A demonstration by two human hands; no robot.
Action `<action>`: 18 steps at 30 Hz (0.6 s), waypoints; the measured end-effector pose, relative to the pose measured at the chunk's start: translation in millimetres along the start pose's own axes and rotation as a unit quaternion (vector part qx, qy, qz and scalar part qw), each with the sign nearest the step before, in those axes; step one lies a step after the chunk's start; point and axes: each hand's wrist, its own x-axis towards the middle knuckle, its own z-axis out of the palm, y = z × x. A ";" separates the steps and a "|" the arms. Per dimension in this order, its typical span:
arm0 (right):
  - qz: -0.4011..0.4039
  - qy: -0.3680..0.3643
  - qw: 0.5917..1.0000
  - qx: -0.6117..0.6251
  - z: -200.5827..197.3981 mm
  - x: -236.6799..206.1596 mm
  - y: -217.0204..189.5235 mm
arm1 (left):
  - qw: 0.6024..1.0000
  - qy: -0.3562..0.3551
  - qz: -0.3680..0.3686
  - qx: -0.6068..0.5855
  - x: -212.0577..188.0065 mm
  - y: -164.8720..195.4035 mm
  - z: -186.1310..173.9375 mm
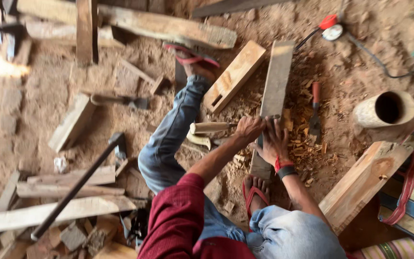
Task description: The person sits on the ground and sharpens a small metal tool by rubbing it against a long sharpening stone. They repeatedly rub the tool back and forth, occasionally pausing to inspect the edge before continuing.
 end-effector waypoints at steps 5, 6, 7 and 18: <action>-0.013 0.048 0.996 0.076 -7.3 -49.2 -22.7 | 0.994 -0.057 0.068 0.063 -29.3 11.3 4.4; -0.001 0.042 0.996 0.074 -4.9 -61.8 -32.3 | 0.992 -0.066 0.096 0.042 -44.4 15.7 10.4; 0.010 0.025 0.997 0.071 -1.1 -78.7 -37.3 | 0.990 -0.078 0.121 0.010 -57.8 22.0 17.6; -0.017 0.029 0.998 0.053 -6.9 -8.1 5.0 | 0.999 0.000 0.005 -0.042 8.7 -4.1 13.4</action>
